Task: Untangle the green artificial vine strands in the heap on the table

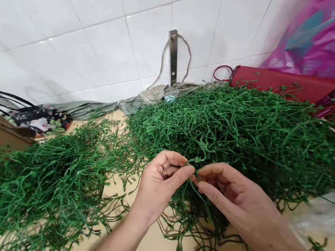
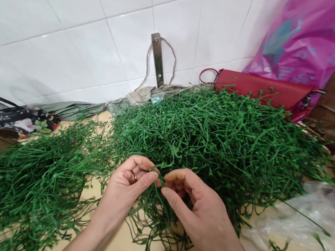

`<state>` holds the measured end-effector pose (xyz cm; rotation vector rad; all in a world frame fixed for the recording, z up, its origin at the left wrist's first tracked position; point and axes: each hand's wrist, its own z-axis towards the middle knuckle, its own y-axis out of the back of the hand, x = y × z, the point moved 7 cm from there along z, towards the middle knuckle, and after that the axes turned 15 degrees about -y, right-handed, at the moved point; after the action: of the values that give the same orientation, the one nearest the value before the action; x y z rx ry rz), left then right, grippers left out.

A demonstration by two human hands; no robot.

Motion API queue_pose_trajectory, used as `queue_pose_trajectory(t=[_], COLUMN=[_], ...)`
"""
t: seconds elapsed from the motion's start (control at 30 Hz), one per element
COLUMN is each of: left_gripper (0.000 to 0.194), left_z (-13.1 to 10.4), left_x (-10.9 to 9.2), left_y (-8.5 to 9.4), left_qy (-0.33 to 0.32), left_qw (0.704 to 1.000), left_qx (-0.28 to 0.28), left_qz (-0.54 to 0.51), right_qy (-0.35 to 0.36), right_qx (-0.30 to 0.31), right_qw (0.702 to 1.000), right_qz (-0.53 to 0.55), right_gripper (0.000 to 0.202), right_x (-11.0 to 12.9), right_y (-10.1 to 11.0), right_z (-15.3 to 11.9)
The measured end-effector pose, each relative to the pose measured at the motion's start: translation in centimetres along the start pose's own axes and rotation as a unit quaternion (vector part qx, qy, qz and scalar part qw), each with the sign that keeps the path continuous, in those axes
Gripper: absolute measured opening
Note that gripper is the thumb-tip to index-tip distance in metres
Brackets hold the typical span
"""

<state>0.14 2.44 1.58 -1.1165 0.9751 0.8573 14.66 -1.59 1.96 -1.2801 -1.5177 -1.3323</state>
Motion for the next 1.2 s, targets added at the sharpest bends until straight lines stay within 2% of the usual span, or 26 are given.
queue_pose_trajectory(t=[0.33,0.57,0.67,0.77,1.0,1.2], left_gripper=[0.034,0.025,0.018,0.015,0.012,0.015], left_z=[0.1,0.1,-0.1,-0.5,-0.8,-0.6], left_x=[0.4,0.1,-0.2,-0.5,-1.6,-1.6], left_y=[0.2,0.1,0.1,-0.4,-0.8,-1.1], left_qy=[0.006,0.008,-0.028,-0.069,-0.132,-0.150], left_qw=[1.000,0.998,0.991,0.977,0.936,0.916], left_qx=[0.009,0.034,0.040,0.065,0.093,0.117], left_qz=[0.015,0.060,0.121,0.190,0.313,0.353], right_qy=[0.012,0.006,0.045,0.095,0.105,0.216], right_qx=[-0.062,-0.095,-0.090,-0.092,-0.096,-0.142], right_qw=[0.998,0.995,0.994,0.988,0.983,0.940], right_qz=[-0.014,-0.030,-0.051,-0.073,-0.119,-0.222], right_gripper=[0.015,0.022,0.023,0.014,0.012,0.013], right_x=[-0.1,-0.5,0.2,1.2,0.9,2.1], right_y=[1.0,1.8,1.5,1.1,0.5,0.0], right_z=[0.1,0.1,0.0,-0.2,-0.4,-1.2])
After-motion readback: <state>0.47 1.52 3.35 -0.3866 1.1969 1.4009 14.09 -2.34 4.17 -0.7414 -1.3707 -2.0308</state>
